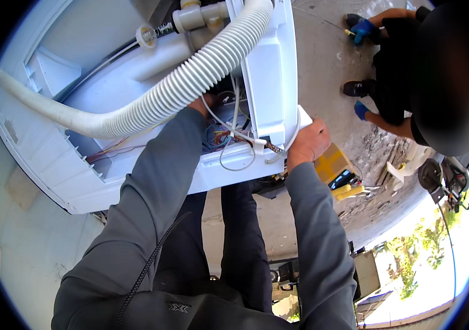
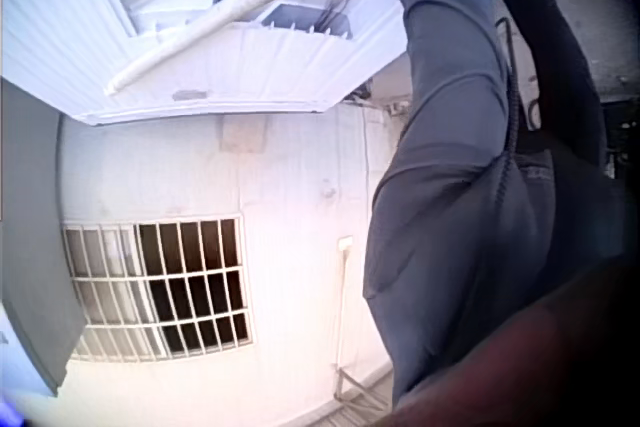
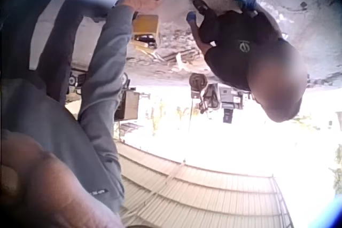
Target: The person removes the top lid of a washing machine and tilts it to access the internal components. They use a screwdriver to work on the wiring and internal parts while another person assists by holding the machine steady.
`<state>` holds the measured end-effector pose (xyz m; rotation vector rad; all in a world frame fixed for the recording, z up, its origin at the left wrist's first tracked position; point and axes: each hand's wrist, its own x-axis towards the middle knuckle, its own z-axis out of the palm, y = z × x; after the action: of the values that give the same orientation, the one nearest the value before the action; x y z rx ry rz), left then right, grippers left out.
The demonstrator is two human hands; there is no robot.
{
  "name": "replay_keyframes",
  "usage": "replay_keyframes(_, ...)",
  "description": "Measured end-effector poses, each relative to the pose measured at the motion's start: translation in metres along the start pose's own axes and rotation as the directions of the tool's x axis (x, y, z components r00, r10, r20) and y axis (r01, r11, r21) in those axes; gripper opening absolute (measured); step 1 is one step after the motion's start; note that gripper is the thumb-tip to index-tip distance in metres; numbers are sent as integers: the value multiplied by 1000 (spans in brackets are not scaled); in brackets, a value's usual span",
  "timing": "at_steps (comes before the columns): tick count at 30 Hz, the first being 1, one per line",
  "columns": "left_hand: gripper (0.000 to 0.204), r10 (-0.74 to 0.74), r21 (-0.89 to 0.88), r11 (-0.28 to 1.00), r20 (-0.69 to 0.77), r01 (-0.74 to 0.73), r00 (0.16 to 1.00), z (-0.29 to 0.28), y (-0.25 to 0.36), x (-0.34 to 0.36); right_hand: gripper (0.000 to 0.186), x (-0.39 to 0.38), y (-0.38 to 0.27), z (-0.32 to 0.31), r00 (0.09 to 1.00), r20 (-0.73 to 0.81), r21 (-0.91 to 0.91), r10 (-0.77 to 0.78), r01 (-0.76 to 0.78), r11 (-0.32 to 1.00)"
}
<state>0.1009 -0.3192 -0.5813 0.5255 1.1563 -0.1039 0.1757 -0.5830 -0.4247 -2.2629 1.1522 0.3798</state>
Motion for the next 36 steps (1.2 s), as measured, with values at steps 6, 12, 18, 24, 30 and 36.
replay_keyframes(6,52,8,166,986,92,-23,996,3,13,-7,49,-12,-25,2,1000,-10,-5,14,-14,1000)
replay_keyframes(12,54,34,600,786,197,-148,980,-8,13,-6,49,-7,-19,3,997,-2,51,77,-77,996)
replay_keyframes(18,53,8,370,928,78,-36,997,14,14,-5,49,-12,-21,0,998,17,82,57,-58,995)
replay_keyframes(24,52,15,314,949,35,-25,999,27,12,-2,49,-6,-13,4,1000,4,64,27,-27,998)
replay_keyframes(30,51,12,302,953,31,-20,999,20,15,-10,49,-1,-4,3,999,-3,-20,-54,54,998)
replay_keyframes(36,50,3,286,958,17,-8,1000,19,14,-14,49,-6,-13,3,1000,6,88,5,-6,996)
